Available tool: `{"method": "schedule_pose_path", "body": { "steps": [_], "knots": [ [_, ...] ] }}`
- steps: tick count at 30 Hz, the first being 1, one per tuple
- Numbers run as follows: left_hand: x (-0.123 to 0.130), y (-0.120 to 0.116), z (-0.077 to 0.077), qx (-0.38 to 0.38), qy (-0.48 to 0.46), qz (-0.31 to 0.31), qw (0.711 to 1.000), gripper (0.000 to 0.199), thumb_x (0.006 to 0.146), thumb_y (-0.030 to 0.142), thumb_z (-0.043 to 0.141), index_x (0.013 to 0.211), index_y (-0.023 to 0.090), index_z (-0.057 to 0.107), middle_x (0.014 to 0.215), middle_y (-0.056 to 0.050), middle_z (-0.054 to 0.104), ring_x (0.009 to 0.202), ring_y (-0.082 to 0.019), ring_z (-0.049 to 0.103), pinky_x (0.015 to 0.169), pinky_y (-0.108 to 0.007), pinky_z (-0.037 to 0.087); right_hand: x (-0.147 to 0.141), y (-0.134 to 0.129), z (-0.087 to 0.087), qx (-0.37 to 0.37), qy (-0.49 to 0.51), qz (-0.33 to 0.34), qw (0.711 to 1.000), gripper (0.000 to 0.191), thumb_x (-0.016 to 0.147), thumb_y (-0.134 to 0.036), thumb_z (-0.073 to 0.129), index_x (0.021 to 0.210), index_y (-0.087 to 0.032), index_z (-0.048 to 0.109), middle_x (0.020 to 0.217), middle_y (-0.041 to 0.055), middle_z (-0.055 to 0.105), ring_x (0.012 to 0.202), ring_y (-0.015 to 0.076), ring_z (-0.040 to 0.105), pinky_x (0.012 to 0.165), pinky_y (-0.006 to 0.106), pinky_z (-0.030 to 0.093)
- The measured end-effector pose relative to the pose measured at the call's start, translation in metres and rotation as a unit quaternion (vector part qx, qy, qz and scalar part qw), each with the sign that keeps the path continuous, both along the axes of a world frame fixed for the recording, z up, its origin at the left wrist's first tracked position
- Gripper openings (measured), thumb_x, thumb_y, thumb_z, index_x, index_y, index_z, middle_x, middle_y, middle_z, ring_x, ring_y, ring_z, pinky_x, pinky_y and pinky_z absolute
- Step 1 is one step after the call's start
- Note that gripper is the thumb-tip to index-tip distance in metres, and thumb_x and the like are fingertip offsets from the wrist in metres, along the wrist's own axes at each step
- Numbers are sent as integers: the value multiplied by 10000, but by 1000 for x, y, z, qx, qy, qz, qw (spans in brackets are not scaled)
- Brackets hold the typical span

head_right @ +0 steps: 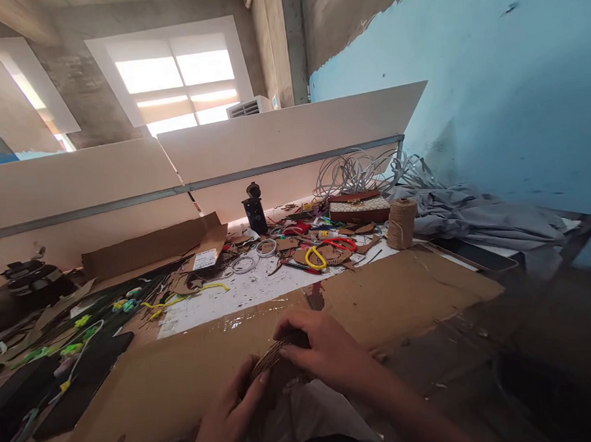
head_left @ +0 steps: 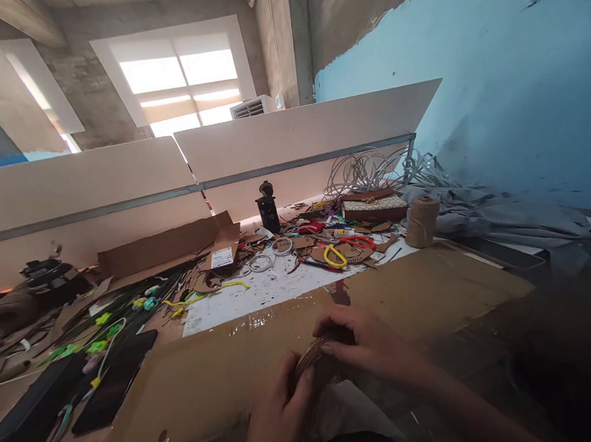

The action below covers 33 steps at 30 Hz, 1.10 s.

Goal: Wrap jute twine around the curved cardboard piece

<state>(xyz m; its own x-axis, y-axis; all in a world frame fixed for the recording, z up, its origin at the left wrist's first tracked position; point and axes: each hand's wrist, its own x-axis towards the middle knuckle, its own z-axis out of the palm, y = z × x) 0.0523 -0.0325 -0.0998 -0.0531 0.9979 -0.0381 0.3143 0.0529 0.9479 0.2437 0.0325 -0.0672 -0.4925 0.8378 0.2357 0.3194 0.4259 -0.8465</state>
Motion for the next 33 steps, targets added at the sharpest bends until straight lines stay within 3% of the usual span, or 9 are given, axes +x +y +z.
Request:
{"method": "schedule_pose_path", "body": {
  "steps": [5,18,33],
  "knots": [
    [3,6,-3,20,-9,-48,999,288,894,448,550,947,198,684,932,-70,730,885,-254,636,793,-306,460,-2,-1,1,4,3,6,1000,180,800,-109,655,954,-181,712,947,27,728,888,188,665,774,281,467],
    [4,4,-12,-8,-54,-12,998,388,855,577,577,861,195,645,733,-4,580,704,-190,541,640,-257,424,-1,-3,-3,15,-6,13,1000,235,789,-91,658,991,-196,720,973,16,733,896,179,667,774,267,470],
    [0,4,-28,-16,-39,-26,999,406,891,588,541,892,198,651,751,-11,595,691,-184,535,617,-253,415,-4,-5,-5,-27,-27,4,999,210,752,-87,640,921,-185,718,857,7,725,779,165,641,669,244,445]
  ]
}}
